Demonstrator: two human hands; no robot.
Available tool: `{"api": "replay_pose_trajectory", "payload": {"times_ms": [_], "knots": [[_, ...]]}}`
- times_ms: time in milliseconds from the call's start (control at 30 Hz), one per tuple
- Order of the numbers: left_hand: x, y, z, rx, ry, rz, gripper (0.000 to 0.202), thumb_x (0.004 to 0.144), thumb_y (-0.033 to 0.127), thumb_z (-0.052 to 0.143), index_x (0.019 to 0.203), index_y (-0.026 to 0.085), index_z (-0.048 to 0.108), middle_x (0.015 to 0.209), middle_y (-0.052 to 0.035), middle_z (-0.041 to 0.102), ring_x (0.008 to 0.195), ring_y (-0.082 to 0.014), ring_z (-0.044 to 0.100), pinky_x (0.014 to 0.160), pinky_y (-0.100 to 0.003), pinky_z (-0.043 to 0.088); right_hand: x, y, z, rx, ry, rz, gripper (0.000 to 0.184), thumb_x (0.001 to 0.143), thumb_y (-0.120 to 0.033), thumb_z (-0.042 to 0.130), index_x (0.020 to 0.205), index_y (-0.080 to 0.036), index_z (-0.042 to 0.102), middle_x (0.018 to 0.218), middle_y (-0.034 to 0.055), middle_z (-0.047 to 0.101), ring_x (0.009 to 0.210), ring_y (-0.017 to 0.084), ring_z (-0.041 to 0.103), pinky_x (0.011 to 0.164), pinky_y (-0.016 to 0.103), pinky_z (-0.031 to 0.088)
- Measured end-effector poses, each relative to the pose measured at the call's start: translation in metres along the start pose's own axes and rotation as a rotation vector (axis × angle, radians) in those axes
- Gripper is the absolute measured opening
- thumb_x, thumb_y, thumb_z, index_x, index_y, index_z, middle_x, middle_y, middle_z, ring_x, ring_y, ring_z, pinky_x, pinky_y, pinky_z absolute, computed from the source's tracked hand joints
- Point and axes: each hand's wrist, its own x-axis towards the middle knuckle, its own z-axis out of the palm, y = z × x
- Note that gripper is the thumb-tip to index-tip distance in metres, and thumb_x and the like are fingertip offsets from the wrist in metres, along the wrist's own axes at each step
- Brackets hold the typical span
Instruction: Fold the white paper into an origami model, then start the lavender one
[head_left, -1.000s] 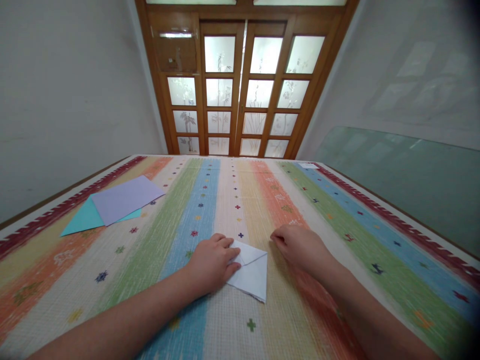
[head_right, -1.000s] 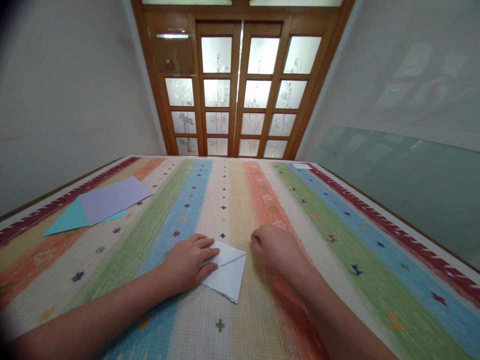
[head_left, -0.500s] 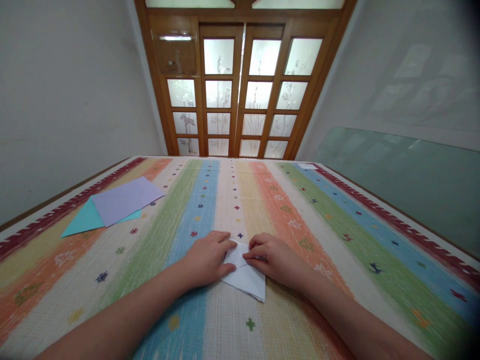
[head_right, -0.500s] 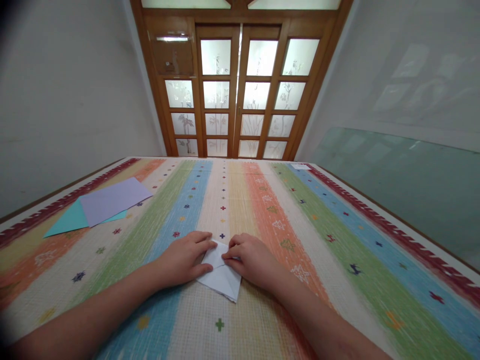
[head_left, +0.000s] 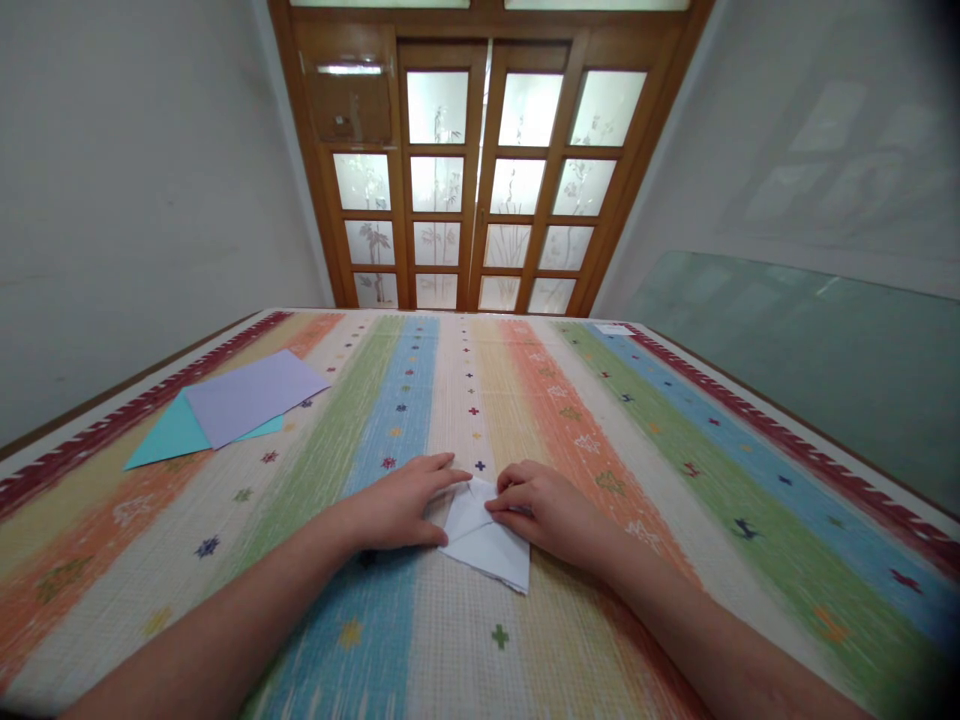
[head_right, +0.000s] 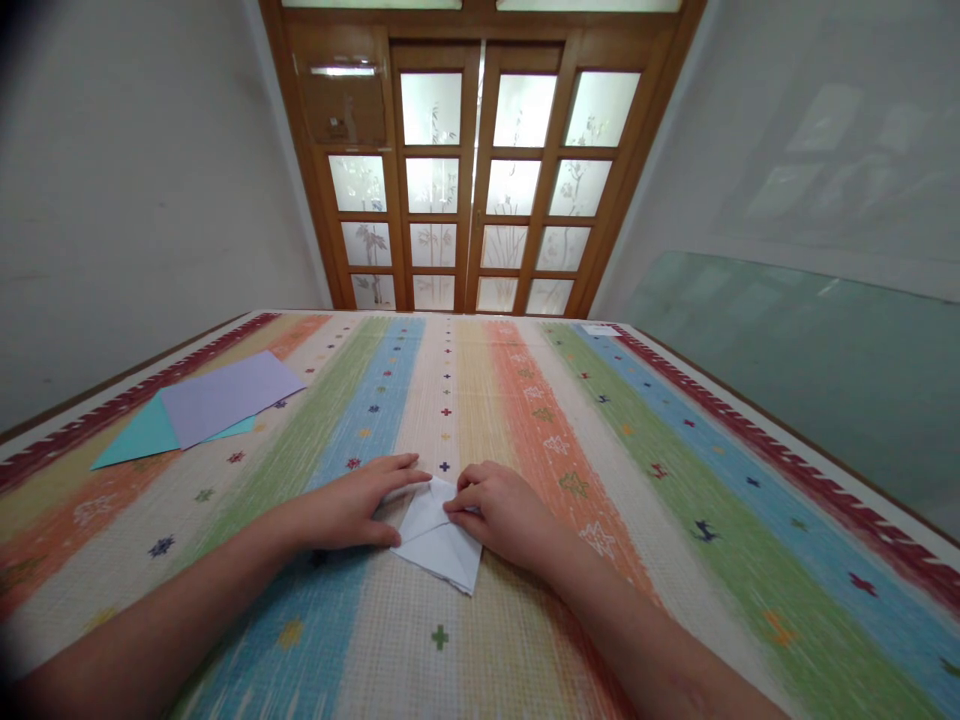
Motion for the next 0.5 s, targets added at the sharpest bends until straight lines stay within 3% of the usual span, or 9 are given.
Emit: {"api": "replay_pose_trajectory", "payload": {"times_ms": [167, 367, 433, 500], "knots": [[-0.004, 0.001, -0.003, 0.004, -0.066, 0.0, 0.09, 0.07, 0.029, 0.075, 0.149, 0.03, 0.032, 0.159, -0.012, 0.021, 0.144, -0.0298, 0.024, 0.114, -0.047, 0.028, -0.001, -0.001, 0.0, 0.006, 0.006, 0.006, 0.02, 0.092, -0.031, 0.06, 0.102, -0.027, 0.076, 0.099, 0.0067, 0.066, 0.091, 0.019, 0.058, 0.081, 0.031, 0.041], [-0.009, 0.001, -0.013, -0.026, -0.116, 0.005, 0.097, 0.069, 0.035, 0.077, 0.151, 0.022, 0.027, 0.157, -0.014, 0.025, 0.144, -0.0291, 0.026, 0.115, -0.045, 0.027, 0.0, 0.0, -0.001, 0.016, 0.005, -0.001, 0.02, 0.093, -0.031, 0.059, 0.102, -0.027, 0.076, 0.1, 0.0068, 0.066, 0.092, 0.019, 0.058, 0.081, 0.031, 0.041], [-0.007, 0.001, -0.014, -0.061, -0.059, -0.02, 0.086, 0.076, 0.039, 0.072, 0.149, 0.021, 0.031, 0.154, -0.0133, 0.034, 0.139, -0.0281, 0.036, 0.112, -0.043, 0.033, 0.0, 0.0, 0.0, 0.021, 0.003, -0.006, 0.02, 0.093, -0.03, 0.059, 0.102, -0.027, 0.076, 0.099, 0.0069, 0.066, 0.091, 0.019, 0.058, 0.081, 0.031, 0.041], [-0.003, 0.002, -0.011, -0.071, 0.103, -0.08, 0.064, 0.085, 0.037, 0.061, 0.144, 0.021, 0.041, 0.146, -0.0116, 0.047, 0.131, -0.0256, 0.047, 0.107, -0.041, 0.039, 0.0, 0.0, -0.001, 0.026, 0.0, -0.011, 0.019, 0.092, -0.03, 0.06, 0.102, -0.027, 0.076, 0.099, 0.0065, 0.066, 0.091, 0.019, 0.058, 0.081, 0.031, 0.042]]}}
